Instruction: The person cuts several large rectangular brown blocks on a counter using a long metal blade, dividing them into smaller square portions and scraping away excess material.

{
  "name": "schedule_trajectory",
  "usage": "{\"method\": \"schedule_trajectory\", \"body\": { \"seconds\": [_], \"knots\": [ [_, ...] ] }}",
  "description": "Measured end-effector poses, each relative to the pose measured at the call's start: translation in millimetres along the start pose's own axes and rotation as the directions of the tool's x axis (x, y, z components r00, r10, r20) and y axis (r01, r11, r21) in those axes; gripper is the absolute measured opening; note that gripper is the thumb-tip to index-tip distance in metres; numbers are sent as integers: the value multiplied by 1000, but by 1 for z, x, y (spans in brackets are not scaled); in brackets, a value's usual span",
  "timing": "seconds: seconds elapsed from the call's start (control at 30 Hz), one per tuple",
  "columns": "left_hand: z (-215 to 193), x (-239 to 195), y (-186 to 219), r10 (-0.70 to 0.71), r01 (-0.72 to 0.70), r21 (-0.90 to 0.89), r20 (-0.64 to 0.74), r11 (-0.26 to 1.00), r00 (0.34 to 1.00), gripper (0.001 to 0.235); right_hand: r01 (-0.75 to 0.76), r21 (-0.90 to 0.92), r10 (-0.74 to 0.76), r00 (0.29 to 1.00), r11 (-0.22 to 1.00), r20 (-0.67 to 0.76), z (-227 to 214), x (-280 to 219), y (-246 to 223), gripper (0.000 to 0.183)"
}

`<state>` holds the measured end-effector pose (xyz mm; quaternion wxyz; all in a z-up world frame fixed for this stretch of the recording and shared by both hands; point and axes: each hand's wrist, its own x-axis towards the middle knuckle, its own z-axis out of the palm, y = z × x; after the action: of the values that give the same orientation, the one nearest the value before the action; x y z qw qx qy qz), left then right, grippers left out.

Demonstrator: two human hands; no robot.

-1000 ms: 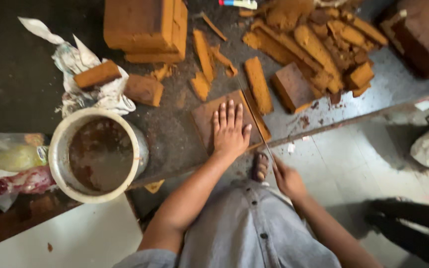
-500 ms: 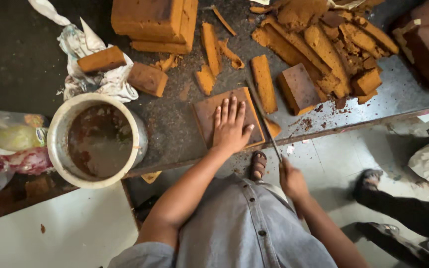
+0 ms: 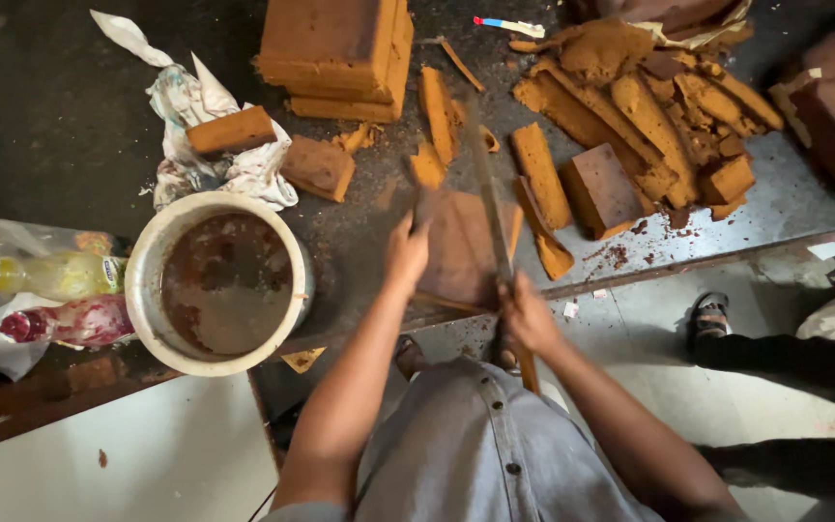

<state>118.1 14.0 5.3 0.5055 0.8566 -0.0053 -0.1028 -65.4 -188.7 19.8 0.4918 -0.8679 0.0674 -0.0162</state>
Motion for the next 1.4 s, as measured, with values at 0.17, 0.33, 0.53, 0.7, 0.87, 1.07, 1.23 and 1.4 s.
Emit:
{"method": "schedule_trajectory", "body": {
  "seconds": [0.17,0.33,0.53,0.7,0.87,1.07,1.23,1.4],
  "knots": [
    [12,86,16,234,-268,35,387,963,892,48,-264,33,256,955,964,151,11,-23,-3,28],
    [11,49,60,195,-403,496,419,769,887,51,151,-319,-214,961,936,-173,-29,-22,-37,74],
    [28,-68,92,406,-481,627,272,613,872,70,-261,-586,245,963,767,-108,-48,-64,-71,60],
    [27,-73,98,386,-459,647,264,608,884,73,-204,-590,205,976,781,-67,-46,-86,-64,59],
    [28,-73,97,381,-458,652,267,604,885,72,-210,-582,215,975,786,-61,-43,-89,-55,57],
    [27,-72,97,348,-459,670,305,583,887,62,-251,-560,273,961,790,-47,-42,-107,-54,58],
    [29,-72,95,400,-471,670,273,574,875,64,-190,-516,192,980,835,-50,-43,-77,-39,58],
    [29,-73,94,390,-471,667,282,577,877,64,-237,-408,253,967,882,-17,-52,-111,-34,59]
  ]
}}
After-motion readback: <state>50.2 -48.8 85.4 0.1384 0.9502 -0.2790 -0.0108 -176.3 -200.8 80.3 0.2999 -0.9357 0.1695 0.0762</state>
